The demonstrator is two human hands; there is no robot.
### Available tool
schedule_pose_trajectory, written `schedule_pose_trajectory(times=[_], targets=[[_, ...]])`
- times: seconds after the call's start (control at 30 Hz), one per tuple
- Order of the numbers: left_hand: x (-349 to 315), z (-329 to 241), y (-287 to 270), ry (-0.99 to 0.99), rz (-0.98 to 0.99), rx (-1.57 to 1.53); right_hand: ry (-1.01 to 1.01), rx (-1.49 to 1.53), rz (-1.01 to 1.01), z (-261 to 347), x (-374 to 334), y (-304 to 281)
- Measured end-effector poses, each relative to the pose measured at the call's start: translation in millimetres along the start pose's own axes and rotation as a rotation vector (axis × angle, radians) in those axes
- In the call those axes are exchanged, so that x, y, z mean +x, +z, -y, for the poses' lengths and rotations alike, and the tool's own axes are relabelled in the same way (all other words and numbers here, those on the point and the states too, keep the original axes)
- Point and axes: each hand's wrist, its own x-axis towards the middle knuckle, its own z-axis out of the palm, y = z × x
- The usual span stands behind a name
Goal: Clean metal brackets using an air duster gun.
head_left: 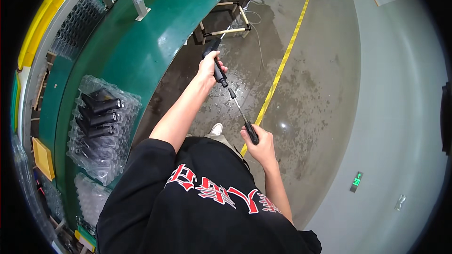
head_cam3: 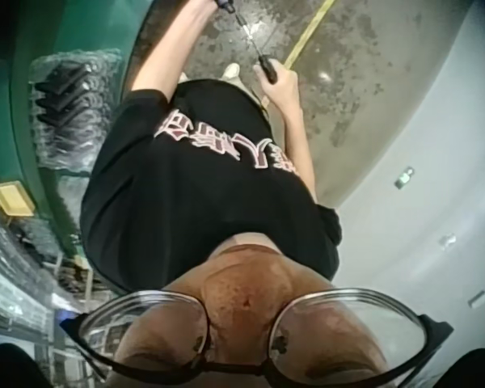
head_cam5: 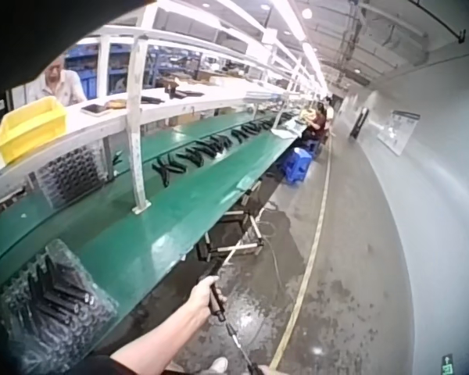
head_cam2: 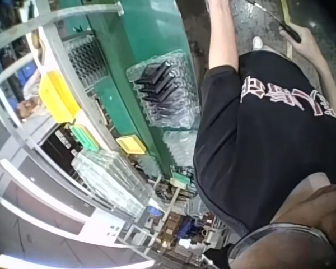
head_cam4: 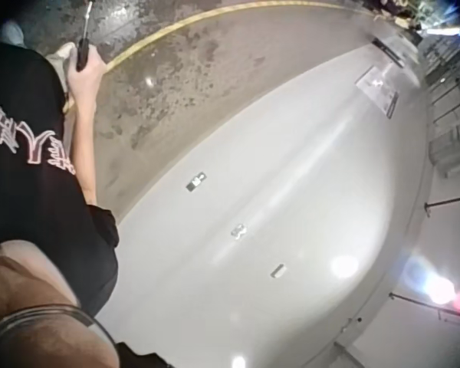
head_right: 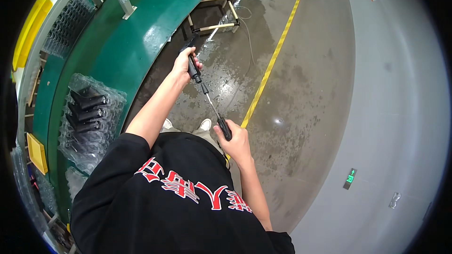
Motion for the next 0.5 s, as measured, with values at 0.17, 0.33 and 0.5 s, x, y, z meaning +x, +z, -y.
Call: schedule_pose_trajectory(times=[0.17, 0.33, 0.5], targets=[[5.6, 12.3, -8.6, -0.057, 0.031, -0.093, 0.074, -0.002, 0.048, 2.0, 0.1, 0.0], [11.5, 16.7, -20.9, -0.098, 0.062, -0.226, 0.03, 0.025, 0.031, -0.9, 1.1, 5.2], [19.5, 21.5, -26.0, -0.138, 0.104, -0.35, 0.038, 0.016, 0.022, -6.8, 4.6, 4.4]])
